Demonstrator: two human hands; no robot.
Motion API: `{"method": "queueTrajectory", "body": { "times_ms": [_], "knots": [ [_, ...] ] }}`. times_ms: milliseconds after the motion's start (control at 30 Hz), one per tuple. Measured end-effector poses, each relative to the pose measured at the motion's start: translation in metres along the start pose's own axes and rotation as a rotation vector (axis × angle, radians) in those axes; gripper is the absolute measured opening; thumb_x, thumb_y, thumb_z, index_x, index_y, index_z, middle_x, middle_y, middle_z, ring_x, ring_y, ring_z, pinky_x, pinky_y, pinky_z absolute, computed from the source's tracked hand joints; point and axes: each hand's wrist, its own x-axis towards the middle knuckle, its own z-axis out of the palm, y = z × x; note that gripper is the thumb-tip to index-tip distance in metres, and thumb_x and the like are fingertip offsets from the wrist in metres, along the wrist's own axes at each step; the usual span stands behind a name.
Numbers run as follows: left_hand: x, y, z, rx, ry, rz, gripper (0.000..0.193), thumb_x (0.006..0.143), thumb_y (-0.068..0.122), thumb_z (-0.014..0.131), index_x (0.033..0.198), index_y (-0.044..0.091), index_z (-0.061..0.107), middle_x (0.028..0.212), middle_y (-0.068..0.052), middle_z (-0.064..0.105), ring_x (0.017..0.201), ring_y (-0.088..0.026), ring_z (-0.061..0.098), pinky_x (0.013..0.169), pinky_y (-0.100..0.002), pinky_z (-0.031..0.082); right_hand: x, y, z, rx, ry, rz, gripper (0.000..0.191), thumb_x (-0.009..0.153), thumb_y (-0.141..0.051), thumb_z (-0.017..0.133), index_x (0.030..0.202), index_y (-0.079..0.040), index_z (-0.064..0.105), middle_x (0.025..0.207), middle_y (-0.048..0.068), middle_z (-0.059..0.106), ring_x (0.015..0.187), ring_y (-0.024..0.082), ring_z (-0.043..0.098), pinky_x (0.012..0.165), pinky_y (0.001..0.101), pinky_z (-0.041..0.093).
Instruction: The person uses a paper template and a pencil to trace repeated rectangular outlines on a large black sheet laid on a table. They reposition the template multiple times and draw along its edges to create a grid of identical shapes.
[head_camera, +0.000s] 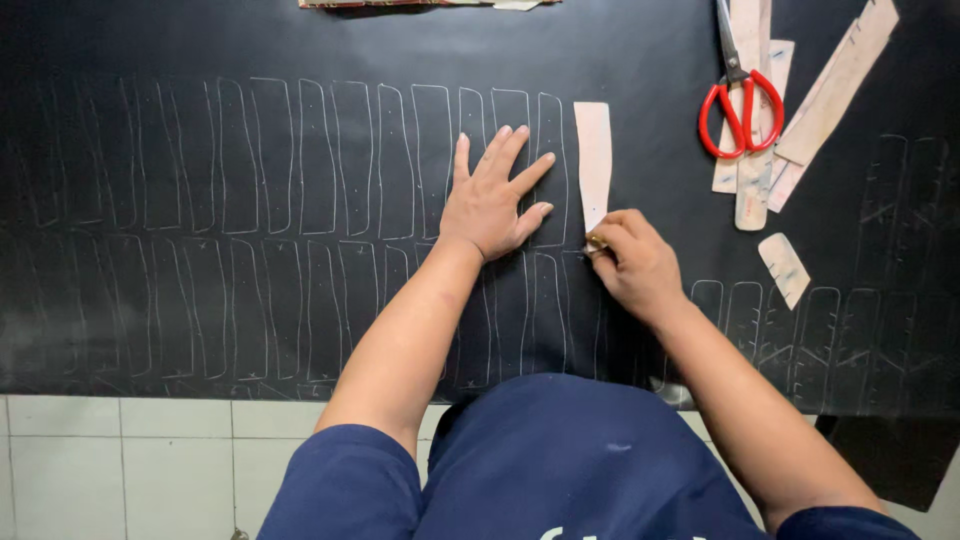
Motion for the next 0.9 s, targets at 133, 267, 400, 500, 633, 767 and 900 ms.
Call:
{"method": "queueTrajectory", "body": {
  "times_ms": [133, 267, 400, 500, 633, 767, 900],
  "knots": [
    [-0.003, 0.013, 0.014, 0.048, 0.084, -0.029, 0.062, 0.089, 0.045, 0.071, 0.147, 0.032, 0.054, 0.164, -0.009, 0.031, 0.155, -0.032, 0.024, 0.119, -0.074, 0.007, -0.014, 0.023, 0.013, 0.06, 0.059, -0.066, 0.021, 0.088, -0.01, 0.077, 0.107, -0.007, 0.068, 0.113, 0.011, 0.065, 0.098, 0.029, 0.068, 0.08, 0.0376, 0.056],
    [0.0, 0.032, 0.027, -0.012, 0.066, -0.063, 0.069, 0.084, 0.046, 0.076, 0.146, 0.028, 0.054, 0.165, -0.008, 0.029, 0.157, -0.035, 0.018, 0.114, -0.081, 0.001, -0.007, 0.045, 0.014, 0.021, 0.077, 0.063, 0.035, 0.092, -0.011, 0.074, 0.126, -0.009, 0.069, 0.12, 0.012, 0.061, 0.098, 0.027, 0.068, 0.082, 0.0374, 0.055],
    [0.001, 0.037, 0.027, -0.092, 0.037, -0.076, 0.079, 0.076, 0.053, 0.079, 0.147, 0.027, 0.052, 0.162, -0.01, 0.028, 0.154, -0.035, 0.016, 0.113, -0.082, -0.002, 0.005, 0.056, 0.015, 0.023, -0.023, 0.159, 0.048, 0.088, -0.016, 0.078, 0.135, -0.012, 0.067, 0.119, 0.011, 0.056, 0.089, 0.026, 0.066, 0.08, 0.0382, 0.054],
    [0.001, 0.038, 0.023, -0.085, 0.05, -0.076, 0.078, 0.078, 0.052, 0.079, 0.148, 0.03, 0.051, 0.163, -0.009, 0.028, 0.156, -0.034, 0.015, 0.114, -0.081, -0.003, 0.008, 0.057, 0.016, 0.023, -0.035, 0.177, 0.051, 0.087, -0.017, 0.079, 0.136, -0.015, 0.067, 0.118, 0.011, 0.056, 0.091, 0.026, 0.065, 0.079, 0.0383, 0.053],
    [0.003, 0.039, 0.021, -0.084, 0.019, -0.093, 0.078, 0.079, 0.051, 0.079, 0.148, 0.032, 0.05, 0.164, -0.009, 0.028, 0.155, -0.033, 0.014, 0.115, -0.079, -0.004, 0.007, 0.057, 0.014, 0.0, -0.01, 0.137, 0.051, 0.086, -0.018, 0.081, 0.136, -0.015, 0.068, 0.119, 0.011, 0.056, 0.093, 0.026, 0.064, 0.079, 0.0382, 0.053],
    [0.004, 0.039, 0.02, -0.087, -0.007, -0.106, 0.077, 0.08, 0.051, 0.078, 0.149, 0.031, 0.05, 0.164, -0.009, 0.027, 0.155, -0.034, 0.013, 0.115, -0.079, -0.006, 0.007, 0.056, 0.015, 0.038, -0.046, 0.225, 0.051, 0.086, -0.019, 0.08, 0.136, -0.017, 0.068, 0.119, 0.008, 0.057, 0.084, 0.022, 0.064, 0.077, 0.0369, 0.053],
    [0.004, 0.04, 0.019, -0.087, -0.004, -0.108, 0.076, 0.081, 0.05, 0.077, 0.15, 0.032, 0.049, 0.164, -0.008, 0.027, 0.156, -0.033, 0.013, 0.116, -0.078, -0.006, 0.007, 0.054, 0.016, 0.04, -0.021, 0.202, 0.051, 0.087, -0.019, 0.08, 0.136, -0.017, 0.068, 0.118, 0.007, 0.056, 0.083, 0.021, 0.063, 0.077, 0.0359, 0.053]
  ]
}}
